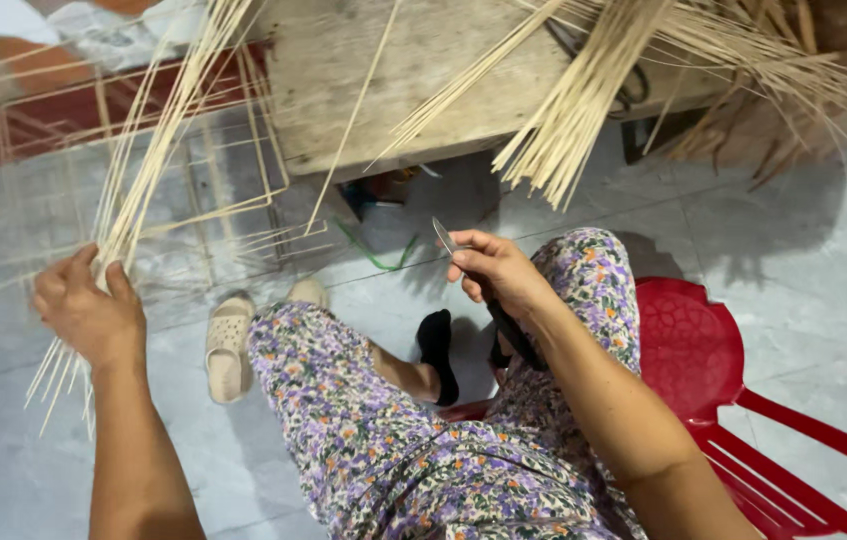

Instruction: The person sits on a low chair and repeatedly picks up thin bamboo sticks, then uses a small knife to scrape and sharpen one end of each stick. The sharpened sticks are placed into a nearby wire rack.

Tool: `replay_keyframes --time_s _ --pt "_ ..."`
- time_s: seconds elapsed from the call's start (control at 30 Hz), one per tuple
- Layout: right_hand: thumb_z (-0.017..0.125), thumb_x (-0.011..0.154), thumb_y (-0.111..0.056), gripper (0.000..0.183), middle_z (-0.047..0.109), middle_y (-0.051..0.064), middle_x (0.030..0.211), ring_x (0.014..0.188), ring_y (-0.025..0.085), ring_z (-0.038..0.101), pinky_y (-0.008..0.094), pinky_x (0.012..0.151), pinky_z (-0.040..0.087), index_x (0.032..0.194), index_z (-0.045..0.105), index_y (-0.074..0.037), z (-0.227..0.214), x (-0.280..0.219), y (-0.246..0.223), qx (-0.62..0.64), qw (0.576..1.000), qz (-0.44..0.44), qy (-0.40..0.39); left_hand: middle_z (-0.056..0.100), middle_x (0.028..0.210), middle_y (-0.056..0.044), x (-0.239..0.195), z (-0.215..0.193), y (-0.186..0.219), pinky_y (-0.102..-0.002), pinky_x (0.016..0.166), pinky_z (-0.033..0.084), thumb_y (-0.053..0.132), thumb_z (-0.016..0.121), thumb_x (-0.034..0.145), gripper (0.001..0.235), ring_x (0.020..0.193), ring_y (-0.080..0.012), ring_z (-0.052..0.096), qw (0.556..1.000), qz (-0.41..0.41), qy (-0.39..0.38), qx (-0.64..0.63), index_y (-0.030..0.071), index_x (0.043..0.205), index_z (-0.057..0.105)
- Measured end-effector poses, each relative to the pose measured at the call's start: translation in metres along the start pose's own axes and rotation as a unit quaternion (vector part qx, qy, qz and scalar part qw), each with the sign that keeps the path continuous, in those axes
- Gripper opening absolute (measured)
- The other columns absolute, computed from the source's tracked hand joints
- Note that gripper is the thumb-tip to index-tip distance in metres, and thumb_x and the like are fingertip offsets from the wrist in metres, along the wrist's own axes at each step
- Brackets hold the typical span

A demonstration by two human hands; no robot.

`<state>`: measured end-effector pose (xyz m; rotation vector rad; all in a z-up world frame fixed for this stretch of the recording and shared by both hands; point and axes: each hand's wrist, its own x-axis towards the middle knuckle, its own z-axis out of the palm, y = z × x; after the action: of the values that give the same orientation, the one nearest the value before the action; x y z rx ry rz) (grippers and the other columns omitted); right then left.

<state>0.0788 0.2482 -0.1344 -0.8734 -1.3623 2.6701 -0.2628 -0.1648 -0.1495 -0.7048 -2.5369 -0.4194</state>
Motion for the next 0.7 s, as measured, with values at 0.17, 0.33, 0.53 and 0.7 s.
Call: replay_keyframes --time_s 0.17,0.33,0.53,0.7 --pt "0.063 0.098 -0.011 0.03 0.068 0.007 0.079 0.051 0.01 0.056 0.023 0.045 0.045 0.127 0.063 -0.004 -0.01 0.005 -0.002 0.034 0.999 -0.019 0.002 0.067 0.118 -0.014 0.035 0.001 0.091 -0.045 0.106 0.049 -0.001 0.071 0.102 0.025 0.119 -0.0335 0.06 0.985 0.038 -0.014 -0.166 0.007 0.125 0.074" --pt "0.064 0.097 -0.012 0.03 0.069 0.007 0.079 0.051 0.01 0.057 0.023 0.044 0.045 0.126 0.063 -0.005 -0.016 0.002 -0.002 0.045 0.998 -0.028 0.025 0.069 0.115 -0.012 0.07 0.041 0.214 -0.04 0.095 0.053 -0.001 0.065 0.1 0.024 0.108 -0.0318 0.066 0.935 0.108 -0.086 -0.327 0.01 0.12 0.073" --pt "0.064 0.097 -0.012 0.03 0.069 0.007 0.079 0.051 0.009 0.056 0.022 0.043 0.044 0.126 0.061 -0.005 -0.022 0.0 -0.003 0.061 0.997 -0.026 0.029 0.07 0.116 -0.01 0.078 0.103 0.328 -0.043 0.093 0.052 0.006 0.069 0.092 0.026 0.109 -0.0332 0.064 0.921 0.177 -0.136 -0.318 0.012 0.116 0.073" --pt "0.065 0.098 -0.011 0.03 0.07 0.009 0.081 0.052 0.01 0.057 0.023 0.046 0.045 0.127 0.061 -0.002 -0.024 -0.003 -0.006 0.081 0.996 -0.041 0.024 0.063 0.109 -0.013 0.084 0.146 0.366 -0.05 0.087 0.046 0.022 0.082 0.078 0.039 0.106 -0.0364 0.056 0.963 0.109 -0.111 -0.219 0.01 0.114 0.072"
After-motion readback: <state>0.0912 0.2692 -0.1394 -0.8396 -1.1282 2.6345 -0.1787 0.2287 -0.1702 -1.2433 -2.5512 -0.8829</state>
